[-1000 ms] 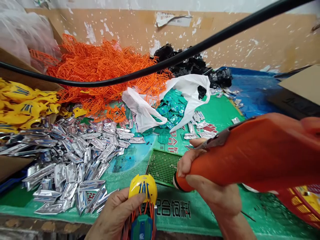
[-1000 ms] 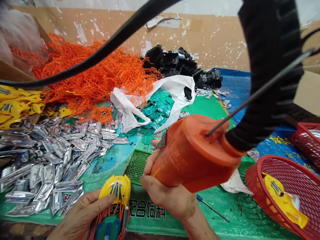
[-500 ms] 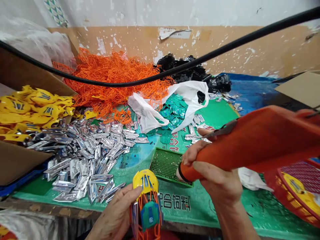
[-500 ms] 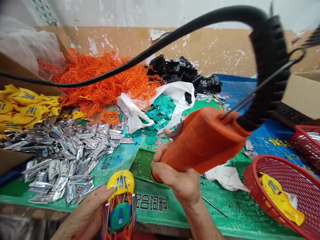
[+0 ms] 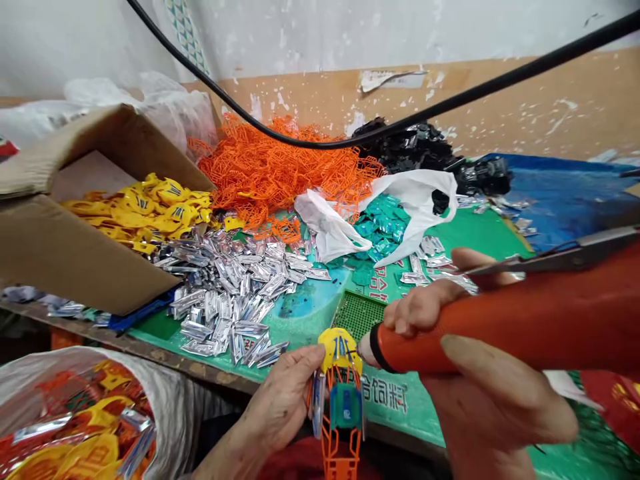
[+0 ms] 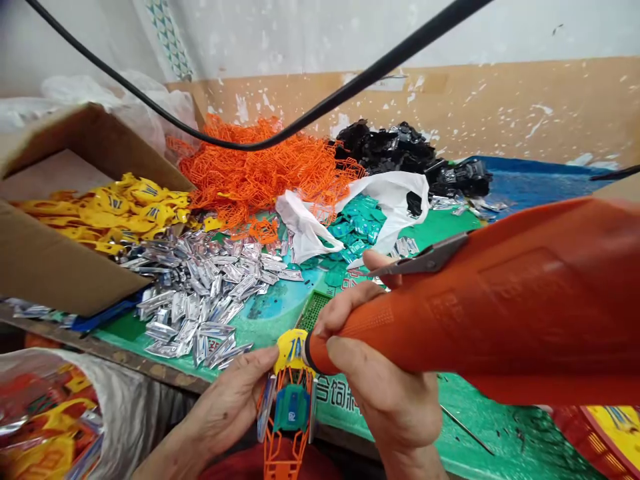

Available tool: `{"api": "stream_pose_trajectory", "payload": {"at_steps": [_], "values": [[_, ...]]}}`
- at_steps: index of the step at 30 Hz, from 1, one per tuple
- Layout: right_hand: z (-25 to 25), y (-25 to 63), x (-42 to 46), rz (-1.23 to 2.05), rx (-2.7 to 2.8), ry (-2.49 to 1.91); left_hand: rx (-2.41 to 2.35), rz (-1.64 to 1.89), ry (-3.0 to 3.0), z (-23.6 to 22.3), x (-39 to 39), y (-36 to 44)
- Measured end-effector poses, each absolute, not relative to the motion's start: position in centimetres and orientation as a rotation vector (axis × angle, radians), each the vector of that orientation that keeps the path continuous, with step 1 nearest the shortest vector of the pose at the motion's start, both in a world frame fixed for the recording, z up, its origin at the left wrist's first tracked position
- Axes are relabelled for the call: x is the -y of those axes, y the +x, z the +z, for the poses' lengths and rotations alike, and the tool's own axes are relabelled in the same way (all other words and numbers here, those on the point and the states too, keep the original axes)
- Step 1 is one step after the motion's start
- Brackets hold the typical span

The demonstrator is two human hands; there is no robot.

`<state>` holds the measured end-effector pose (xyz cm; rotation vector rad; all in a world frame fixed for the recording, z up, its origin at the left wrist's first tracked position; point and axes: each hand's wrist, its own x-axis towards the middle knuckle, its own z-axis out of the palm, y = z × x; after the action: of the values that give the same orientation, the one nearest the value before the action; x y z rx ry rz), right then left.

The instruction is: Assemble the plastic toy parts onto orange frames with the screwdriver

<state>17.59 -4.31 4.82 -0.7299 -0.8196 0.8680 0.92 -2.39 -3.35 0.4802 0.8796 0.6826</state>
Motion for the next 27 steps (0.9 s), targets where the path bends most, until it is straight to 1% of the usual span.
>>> {"api": "stream_pose_trajectory", "payload": {"at_steps": [27], "values": [[3.8,16.1,4.3,0.936,0.879,-0.756,-0.895,0.678,0.501,-3.8,3.2,1.2]]}}
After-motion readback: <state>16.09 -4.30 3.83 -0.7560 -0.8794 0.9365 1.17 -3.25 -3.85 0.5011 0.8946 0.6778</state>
